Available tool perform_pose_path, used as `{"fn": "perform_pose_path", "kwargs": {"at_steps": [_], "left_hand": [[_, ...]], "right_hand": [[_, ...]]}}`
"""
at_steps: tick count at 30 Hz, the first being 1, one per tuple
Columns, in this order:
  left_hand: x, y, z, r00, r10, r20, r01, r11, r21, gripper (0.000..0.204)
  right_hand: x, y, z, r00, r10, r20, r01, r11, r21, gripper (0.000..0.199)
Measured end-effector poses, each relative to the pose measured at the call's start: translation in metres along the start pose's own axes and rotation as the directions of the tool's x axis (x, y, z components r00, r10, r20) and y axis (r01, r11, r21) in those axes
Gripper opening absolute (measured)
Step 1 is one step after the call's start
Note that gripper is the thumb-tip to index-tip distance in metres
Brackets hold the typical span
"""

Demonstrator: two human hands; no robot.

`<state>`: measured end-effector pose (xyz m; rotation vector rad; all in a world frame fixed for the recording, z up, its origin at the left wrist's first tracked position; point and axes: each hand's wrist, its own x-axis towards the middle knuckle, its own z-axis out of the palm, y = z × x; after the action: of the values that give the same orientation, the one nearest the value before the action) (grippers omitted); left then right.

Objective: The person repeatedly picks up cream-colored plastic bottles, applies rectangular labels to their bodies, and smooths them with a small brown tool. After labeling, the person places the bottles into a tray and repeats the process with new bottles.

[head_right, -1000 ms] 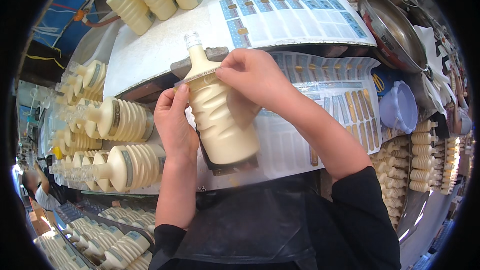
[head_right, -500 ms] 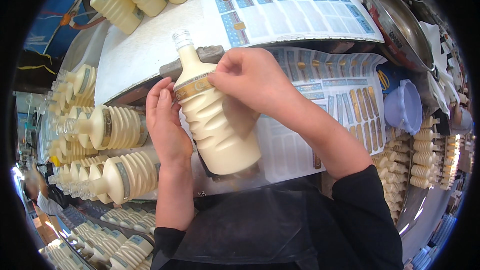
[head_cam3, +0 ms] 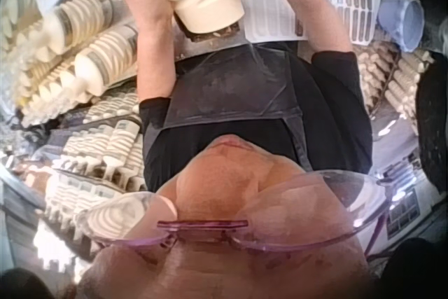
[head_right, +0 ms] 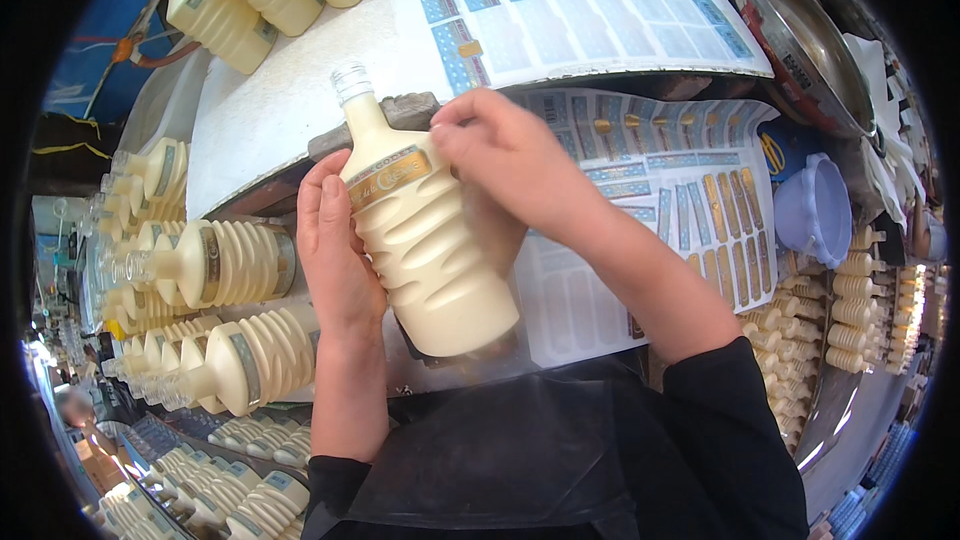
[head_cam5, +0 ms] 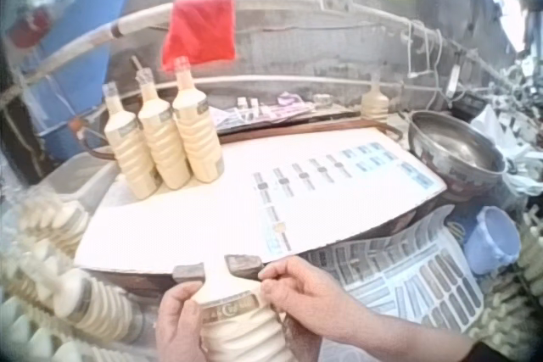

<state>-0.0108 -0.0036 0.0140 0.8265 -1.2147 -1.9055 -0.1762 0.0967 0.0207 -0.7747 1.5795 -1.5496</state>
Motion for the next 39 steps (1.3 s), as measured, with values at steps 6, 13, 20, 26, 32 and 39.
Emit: {"fn": "perform_pose_path", "kwargs": {"at_steps": [6, 13, 20, 26, 32, 39], "left_hand": [[0.0, -0.003, 0.003, 0.998, 0.056, -0.009, -0.054, 0.992, 0.113, 0.04], [0.001, -0.003, 0.002, 0.998, 0.056, -0.021, -0.054, 0.996, 0.065, 0.041], [0.001, -0.003, 0.003, 0.998, 0.064, -0.029, -0.061, 0.994, 0.095, 0.041], [0.0, -0.004, 0.004, 0.997, 0.074, -0.031, -0.071, 0.993, 0.09, 0.041], [-0.001, -0.005, 0.004, 0.997, 0.073, -0.029, -0.07, 0.993, 0.096, 0.04], [0.0, -0.005, 0.004, 0.996, 0.079, -0.035, -0.075, 0.992, 0.104, 0.04]], "right_hand": [[-0.001, 0.001, 0.013, 0.999, 0.033, 0.003, -0.032, 0.983, -0.183, 0.047], [-0.001, -0.001, 0.013, 0.999, 0.047, 0.01, -0.045, 0.984, -0.174, 0.048], [0.003, 0.007, 0.012, 0.999, 0.027, 0.032, -0.025, 0.999, -0.04, 0.028], [-0.001, -0.002, 0.007, 0.992, 0.063, 0.107, -0.057, 0.997, -0.061, 0.025], [0.001, 0.005, 0.01, 0.997, 0.052, 0.051, -0.05, 0.998, -0.045, 0.03], [0.001, 0.006, 0.012, 1.0, 0.012, 0.024, -0.01, 0.998, -0.068, 0.033]]}}
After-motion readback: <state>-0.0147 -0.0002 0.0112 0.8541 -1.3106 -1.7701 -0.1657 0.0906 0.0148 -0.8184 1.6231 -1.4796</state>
